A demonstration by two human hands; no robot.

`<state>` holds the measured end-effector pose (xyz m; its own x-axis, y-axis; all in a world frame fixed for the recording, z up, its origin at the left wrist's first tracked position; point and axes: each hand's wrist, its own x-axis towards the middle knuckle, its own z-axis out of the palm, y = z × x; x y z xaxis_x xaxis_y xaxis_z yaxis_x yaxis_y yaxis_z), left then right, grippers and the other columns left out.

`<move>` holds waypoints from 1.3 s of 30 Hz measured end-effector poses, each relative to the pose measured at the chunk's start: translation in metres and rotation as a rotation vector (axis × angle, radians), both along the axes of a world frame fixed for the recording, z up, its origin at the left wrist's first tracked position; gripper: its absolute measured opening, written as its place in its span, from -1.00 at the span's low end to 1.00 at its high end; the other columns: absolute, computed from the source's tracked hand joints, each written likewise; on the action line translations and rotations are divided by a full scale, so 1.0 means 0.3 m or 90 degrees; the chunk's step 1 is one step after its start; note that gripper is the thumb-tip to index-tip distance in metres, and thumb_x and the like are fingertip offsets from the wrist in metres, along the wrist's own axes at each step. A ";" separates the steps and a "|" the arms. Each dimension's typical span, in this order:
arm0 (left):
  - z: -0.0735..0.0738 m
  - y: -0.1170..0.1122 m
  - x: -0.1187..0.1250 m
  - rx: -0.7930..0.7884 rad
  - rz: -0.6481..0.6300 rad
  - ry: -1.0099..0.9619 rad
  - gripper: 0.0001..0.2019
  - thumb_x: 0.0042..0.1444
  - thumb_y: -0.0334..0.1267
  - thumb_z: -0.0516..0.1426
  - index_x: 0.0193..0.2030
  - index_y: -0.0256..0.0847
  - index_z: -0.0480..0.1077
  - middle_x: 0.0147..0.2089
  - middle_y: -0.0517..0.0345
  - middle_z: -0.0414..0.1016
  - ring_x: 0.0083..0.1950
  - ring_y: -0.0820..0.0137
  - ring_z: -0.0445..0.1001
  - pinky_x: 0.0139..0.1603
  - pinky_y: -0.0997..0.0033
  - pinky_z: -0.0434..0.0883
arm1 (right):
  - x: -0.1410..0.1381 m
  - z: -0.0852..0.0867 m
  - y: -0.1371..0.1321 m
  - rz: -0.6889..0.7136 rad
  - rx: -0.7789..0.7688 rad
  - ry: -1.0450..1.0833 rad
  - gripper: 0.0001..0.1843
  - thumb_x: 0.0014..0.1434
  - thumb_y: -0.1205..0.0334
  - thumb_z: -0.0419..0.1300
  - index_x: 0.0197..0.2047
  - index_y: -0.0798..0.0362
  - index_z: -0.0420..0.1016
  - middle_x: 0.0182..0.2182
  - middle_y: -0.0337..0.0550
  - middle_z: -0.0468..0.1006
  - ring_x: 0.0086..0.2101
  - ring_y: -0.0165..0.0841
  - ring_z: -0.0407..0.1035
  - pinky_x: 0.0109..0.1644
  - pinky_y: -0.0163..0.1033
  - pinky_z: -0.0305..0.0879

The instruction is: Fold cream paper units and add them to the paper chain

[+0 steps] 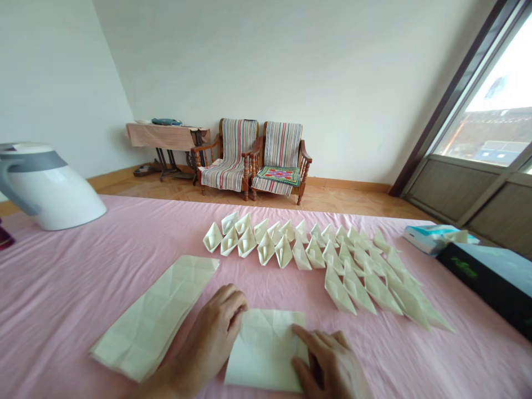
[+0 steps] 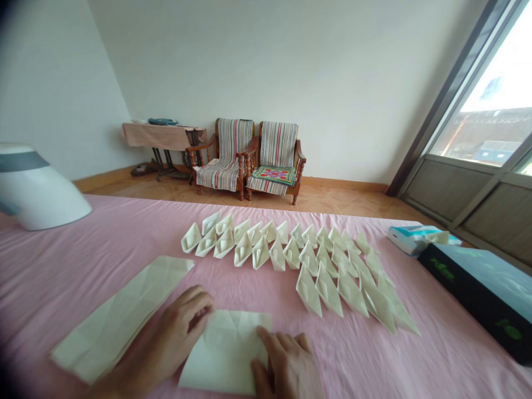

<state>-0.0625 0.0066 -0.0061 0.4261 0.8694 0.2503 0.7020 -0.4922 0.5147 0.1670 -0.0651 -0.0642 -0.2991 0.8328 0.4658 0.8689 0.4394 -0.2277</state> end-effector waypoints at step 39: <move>0.018 -0.038 -0.028 0.041 -0.118 0.217 -0.77 0.17 -0.56 0.07 -0.27 -0.14 0.45 -0.18 0.21 0.48 -0.14 0.28 0.35 -0.06 0.24 0.15 | -0.009 0.070 -0.010 -0.137 -0.051 0.125 -0.49 -0.10 0.23 0.36 -0.03 -0.27 0.50 -0.27 -0.23 0.49 -0.28 -0.24 0.40 -0.23 -0.17 0.19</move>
